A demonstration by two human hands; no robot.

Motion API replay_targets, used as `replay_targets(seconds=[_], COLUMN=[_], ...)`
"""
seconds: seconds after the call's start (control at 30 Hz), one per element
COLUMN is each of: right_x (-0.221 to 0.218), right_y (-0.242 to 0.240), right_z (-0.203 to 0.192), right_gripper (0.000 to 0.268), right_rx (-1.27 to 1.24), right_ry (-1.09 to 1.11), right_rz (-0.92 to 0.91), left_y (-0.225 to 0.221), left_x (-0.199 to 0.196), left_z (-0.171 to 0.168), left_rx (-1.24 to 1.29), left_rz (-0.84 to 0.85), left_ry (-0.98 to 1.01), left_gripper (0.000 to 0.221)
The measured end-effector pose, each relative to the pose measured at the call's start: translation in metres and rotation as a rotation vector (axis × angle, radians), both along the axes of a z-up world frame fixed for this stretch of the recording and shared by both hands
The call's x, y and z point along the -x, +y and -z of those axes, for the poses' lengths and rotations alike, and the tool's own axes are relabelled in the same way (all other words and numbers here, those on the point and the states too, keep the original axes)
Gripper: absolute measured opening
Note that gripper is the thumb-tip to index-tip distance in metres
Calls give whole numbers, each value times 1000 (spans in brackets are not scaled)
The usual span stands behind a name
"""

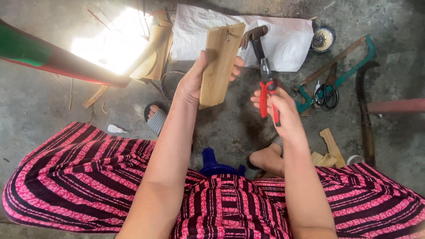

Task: Assembling a wooden component by hammering a flexible frame onto a wooden board and making adjustments with pliers.

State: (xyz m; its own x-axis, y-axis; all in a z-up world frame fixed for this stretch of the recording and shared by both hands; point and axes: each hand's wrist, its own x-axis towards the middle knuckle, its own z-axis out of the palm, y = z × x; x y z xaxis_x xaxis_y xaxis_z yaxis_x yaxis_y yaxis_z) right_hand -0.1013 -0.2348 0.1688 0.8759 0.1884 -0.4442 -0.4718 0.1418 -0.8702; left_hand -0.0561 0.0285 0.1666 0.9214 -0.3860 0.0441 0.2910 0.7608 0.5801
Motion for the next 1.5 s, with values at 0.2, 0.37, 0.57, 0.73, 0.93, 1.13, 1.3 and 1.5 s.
replay_targets(seconds=[0.2,0.37,0.57,0.73,0.93,1.13,1.3,1.5], right_x=[30,32,24,26,31,41,44,45], right_y=[17,18,19,17,6,6,-9,-2], right_z=[-61,-61,-82,-86,-64,-69,-53,-59], right_gripper=[42,44,51,41,40,33,22,28], right_rx=[-285,-343,-295,-296,-234,-228,199,1035], right_ry=[-207,-165,-169,-131,-72,-54,-336,-940], right_rz=[-132,-224,-229,-204,-149,-50,-96,-21], left_y=[-12,-27,-36,-37,-37,-34,-33,-35], left_x=[6,11,8,11,9,4,5,9], left_z=[1,46,32,20,19,-1,-23,-26], left_rx=[-110,-183,-296,-376,-441,-576,-591,-588], left_rz=[50,40,100,136,149,124,110,62], left_ry=[-46,11,-70,-90,-113,-223,-273,-286], left_gripper=[84,68,72,76,79,81,81,80])
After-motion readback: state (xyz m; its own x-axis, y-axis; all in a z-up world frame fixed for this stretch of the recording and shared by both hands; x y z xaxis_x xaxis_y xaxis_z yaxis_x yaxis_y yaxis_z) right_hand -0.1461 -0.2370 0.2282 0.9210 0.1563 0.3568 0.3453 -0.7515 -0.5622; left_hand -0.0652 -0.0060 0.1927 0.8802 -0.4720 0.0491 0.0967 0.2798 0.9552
